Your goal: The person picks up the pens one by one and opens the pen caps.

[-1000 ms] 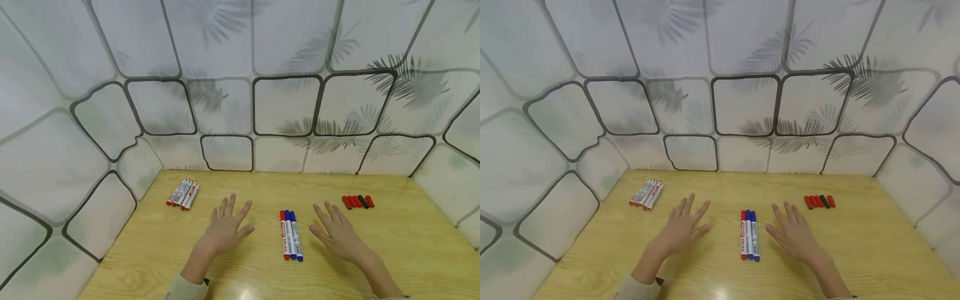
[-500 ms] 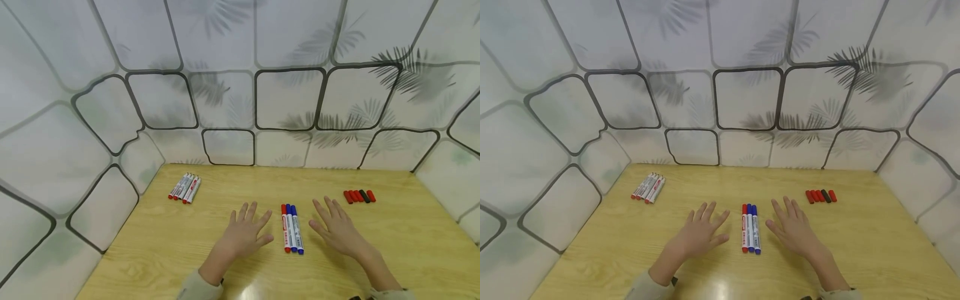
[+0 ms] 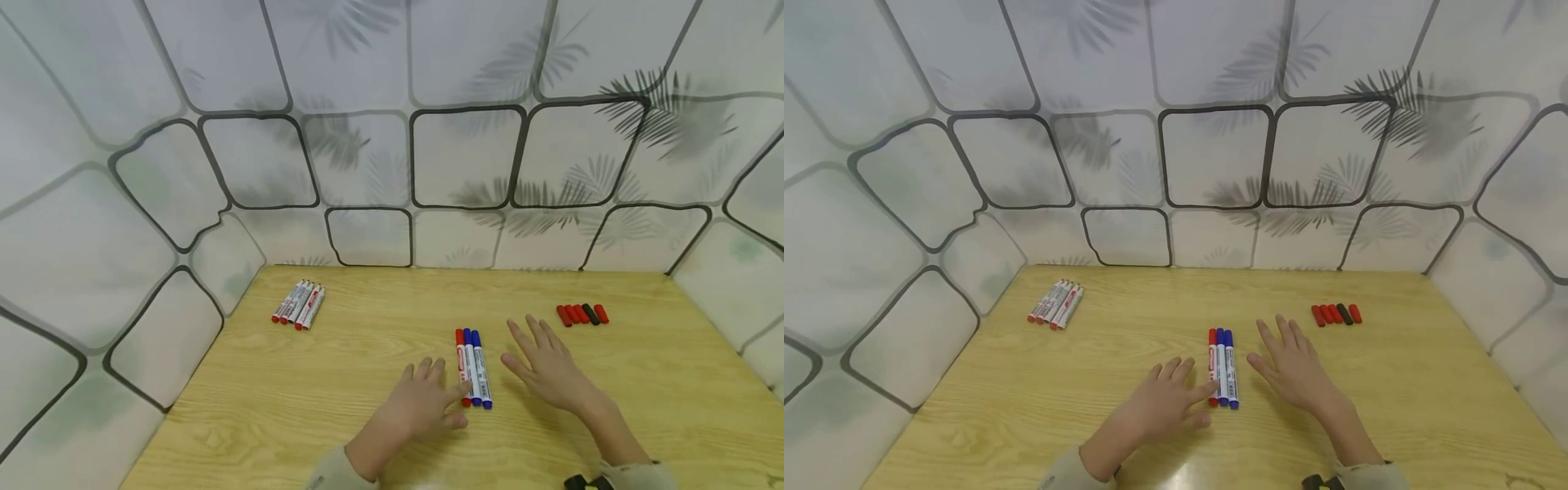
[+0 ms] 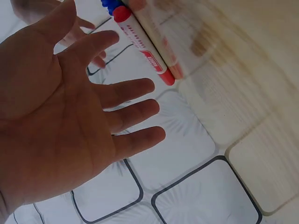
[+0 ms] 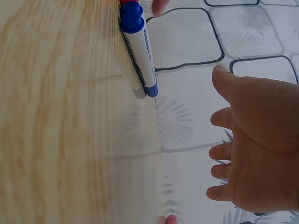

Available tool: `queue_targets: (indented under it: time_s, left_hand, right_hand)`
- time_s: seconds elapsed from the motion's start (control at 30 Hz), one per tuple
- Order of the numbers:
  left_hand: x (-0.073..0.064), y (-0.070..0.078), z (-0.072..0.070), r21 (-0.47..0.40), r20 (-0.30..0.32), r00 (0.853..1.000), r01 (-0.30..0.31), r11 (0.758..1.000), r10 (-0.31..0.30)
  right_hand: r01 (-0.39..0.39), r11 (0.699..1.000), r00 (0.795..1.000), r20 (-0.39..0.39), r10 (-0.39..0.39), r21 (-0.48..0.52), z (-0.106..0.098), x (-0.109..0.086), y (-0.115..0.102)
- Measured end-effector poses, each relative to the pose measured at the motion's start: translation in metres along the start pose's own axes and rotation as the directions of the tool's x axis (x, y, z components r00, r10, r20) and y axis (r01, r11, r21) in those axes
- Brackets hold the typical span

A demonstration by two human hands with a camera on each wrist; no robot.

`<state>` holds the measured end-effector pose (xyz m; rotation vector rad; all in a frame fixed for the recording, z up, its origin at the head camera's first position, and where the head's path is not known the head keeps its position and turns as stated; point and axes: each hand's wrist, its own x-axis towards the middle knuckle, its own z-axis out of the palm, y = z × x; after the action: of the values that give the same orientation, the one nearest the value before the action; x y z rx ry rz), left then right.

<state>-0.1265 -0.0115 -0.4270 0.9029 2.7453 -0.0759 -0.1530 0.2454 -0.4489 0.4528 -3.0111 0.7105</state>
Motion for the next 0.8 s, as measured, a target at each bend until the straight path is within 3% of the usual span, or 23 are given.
queue_targets:
  time_s: [0.33,0.53,0.8]
  left_hand:
    - [-0.0032,-0.0030,-0.0008,0.073,-0.045,0.999,-0.004,0.997,0.008]
    - [-0.0030,-0.0037,-0.0008,0.086,-0.005,1.000,-0.027,0.996,0.027]
    - [-0.0018,-0.0065,-0.0024,0.028,0.029,0.999,0.030,0.999,-0.031]
  right_hand:
    - [0.011,1.000,1.000,-0.002,-0.011,0.000,0.0000,0.0030,-0.0023]
    - [0.008,1.000,1.000,0.006,-0.008,0.008,0.0002,0.0018,-0.0020]
    - [0.010,1.000,1.000,0.010,-0.010,-0.007,0.0010,-0.0005,0.0023]
